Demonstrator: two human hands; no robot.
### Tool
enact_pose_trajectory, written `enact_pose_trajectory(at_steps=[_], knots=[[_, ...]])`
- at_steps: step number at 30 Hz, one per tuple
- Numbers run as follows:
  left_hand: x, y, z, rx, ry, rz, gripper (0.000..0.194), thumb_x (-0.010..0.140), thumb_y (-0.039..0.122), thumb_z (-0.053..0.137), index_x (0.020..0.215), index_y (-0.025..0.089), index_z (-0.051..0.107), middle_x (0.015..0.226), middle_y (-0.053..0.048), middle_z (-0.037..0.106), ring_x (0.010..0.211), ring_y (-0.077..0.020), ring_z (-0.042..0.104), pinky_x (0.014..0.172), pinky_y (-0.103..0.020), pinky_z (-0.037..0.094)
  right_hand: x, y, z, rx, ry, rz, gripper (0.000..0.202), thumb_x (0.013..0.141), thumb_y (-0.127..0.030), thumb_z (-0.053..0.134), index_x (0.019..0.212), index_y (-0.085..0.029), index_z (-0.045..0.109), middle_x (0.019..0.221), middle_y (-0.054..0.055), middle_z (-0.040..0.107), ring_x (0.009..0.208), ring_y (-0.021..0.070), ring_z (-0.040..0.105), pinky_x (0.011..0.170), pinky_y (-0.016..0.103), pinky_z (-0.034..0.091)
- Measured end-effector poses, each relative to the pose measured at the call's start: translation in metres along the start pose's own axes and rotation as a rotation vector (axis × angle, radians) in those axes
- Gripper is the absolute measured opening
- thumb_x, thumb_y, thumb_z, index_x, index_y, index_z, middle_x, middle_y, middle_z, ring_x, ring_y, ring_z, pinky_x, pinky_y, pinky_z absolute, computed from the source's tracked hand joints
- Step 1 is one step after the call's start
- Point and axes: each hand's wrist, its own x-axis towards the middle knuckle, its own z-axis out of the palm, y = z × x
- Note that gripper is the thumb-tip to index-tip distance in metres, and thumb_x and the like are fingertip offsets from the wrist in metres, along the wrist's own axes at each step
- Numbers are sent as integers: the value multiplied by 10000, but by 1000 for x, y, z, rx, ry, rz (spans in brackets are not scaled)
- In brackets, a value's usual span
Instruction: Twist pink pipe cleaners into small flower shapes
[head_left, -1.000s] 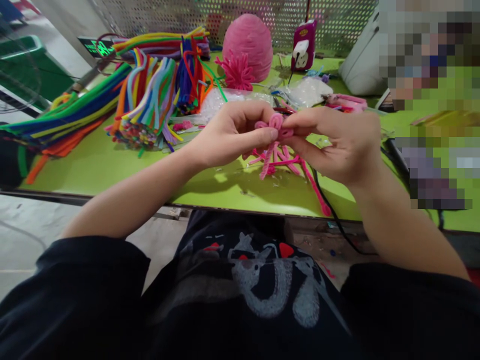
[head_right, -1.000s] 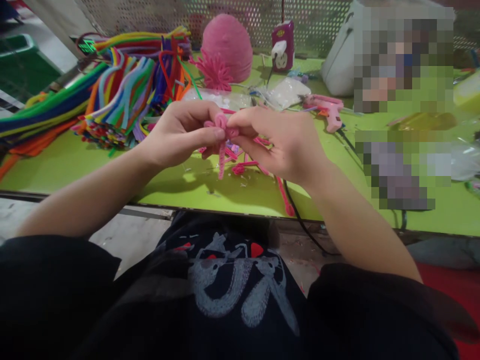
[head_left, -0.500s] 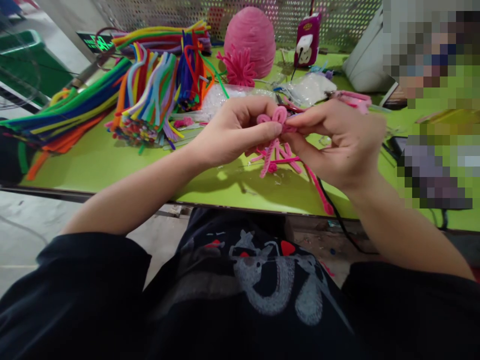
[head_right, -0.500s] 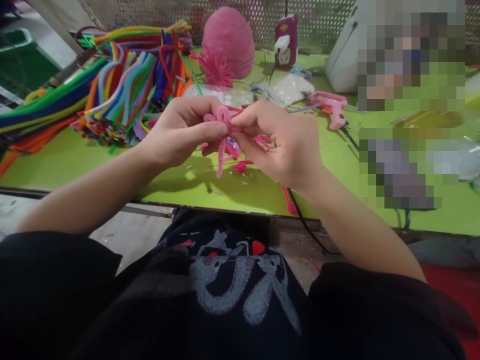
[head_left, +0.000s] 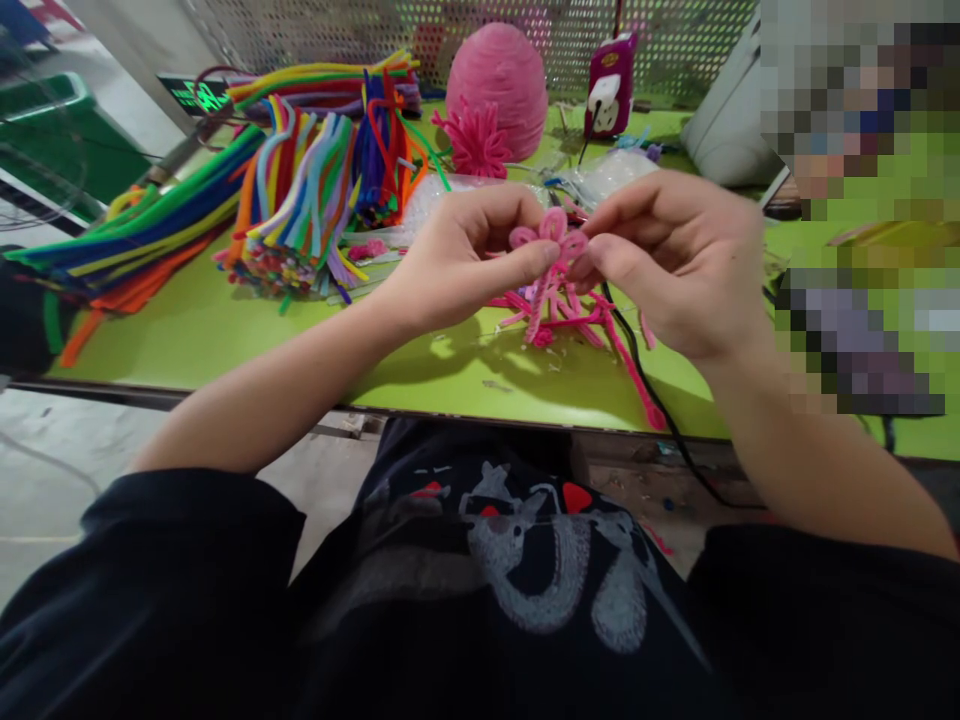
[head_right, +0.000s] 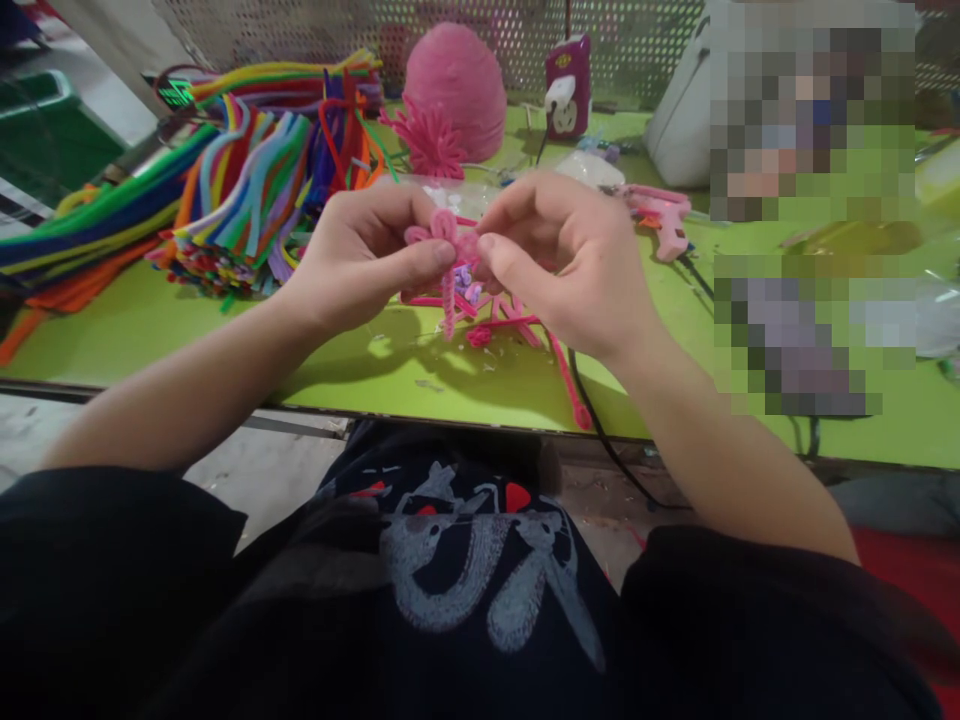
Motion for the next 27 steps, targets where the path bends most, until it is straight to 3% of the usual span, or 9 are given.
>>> enact_pose_trajectory(at_steps=[4,10,15,20,27], knots=[[-4,-2,5,52,5,-57,364,886,491,831,845,192,626,715,-3,515,690,-130,558,622,-282,484,1,0,6,43,-14,81,416,880,-629,870,859,-241,723,674,-13,728,523,113,671,480,220,560],[-10,1,14,213,110,-36,204,924,354,777,899,203,641,848,-23,618,798,-137,647,684,-262,534,-2,-3,12,149,-67,204,391,944,-596,823,886,-242,666,677,-19,707,548,132,667,503,255,580],[-14,5,14,403,191,46,158,905,313,782,908,216,658,855,-36,683,823,-152,668,709,-264,555,-2,-8,12,134,-120,329,446,965,-669,760,900,-246,636,685,-20,684,559,139,656,519,276,586],[-14,3,15,379,198,64,163,911,290,771,863,210,638,798,-23,691,774,-135,665,721,-256,554,-3,-11,15,103,-134,312,497,937,-729,755,880,-259,604,689,-18,676,569,147,649,512,282,579],[-17,3,18,370,210,45,186,937,288,769,863,198,625,774,3,648,798,-121,668,761,-239,572,-8,-15,20,110,-116,296,436,1006,-652,720,909,-254,570,698,-28,676,551,123,622,501,262,550]])
